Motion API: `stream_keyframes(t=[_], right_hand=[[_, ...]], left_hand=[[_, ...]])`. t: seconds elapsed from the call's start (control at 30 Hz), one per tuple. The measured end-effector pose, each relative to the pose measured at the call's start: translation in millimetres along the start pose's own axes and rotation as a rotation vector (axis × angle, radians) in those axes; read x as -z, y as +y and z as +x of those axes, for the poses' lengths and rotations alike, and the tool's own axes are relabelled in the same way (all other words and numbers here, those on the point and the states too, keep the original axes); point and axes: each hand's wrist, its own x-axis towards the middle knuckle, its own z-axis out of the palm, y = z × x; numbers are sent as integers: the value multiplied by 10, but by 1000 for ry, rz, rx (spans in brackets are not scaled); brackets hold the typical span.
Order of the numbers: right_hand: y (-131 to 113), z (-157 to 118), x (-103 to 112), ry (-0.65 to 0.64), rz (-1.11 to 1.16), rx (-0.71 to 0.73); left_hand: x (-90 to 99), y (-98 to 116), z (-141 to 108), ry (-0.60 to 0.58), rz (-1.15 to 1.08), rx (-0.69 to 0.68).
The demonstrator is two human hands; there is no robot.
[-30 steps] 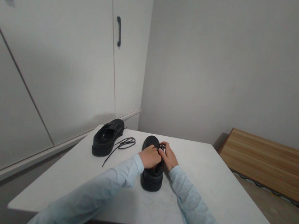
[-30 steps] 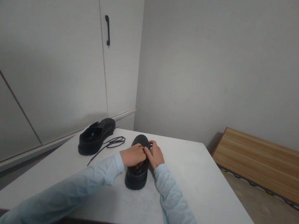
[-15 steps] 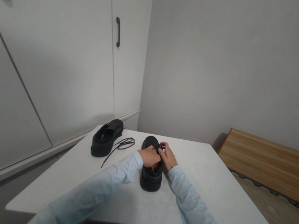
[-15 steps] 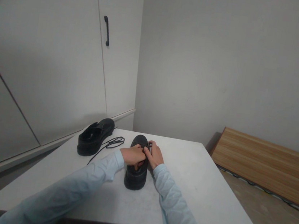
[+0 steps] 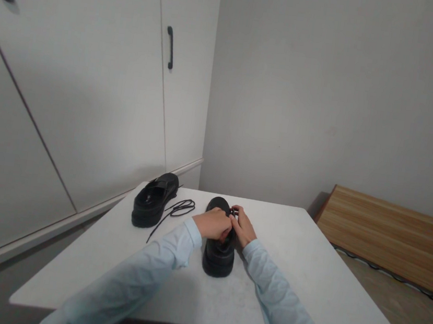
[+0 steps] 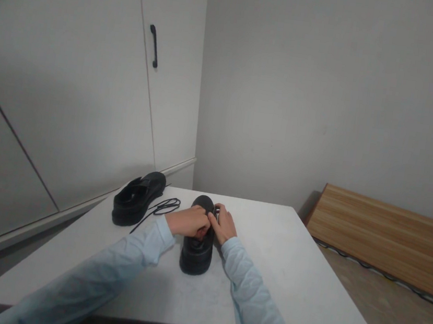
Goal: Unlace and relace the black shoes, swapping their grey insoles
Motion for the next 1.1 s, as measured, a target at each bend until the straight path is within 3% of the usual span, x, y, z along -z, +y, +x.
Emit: stream_keyframes(t=[0.53,0.9,1.1], right_hand=[[-6,9,-26,28,-26,13],[-19,48,-17,69,-40,-68],[-18,51,-32,59,-47,-93]], left_hand=[[199,-161,-136,63,-200,60],[167,-133,-133,146,-28,86],[378,-23,-240,98,-5,156]])
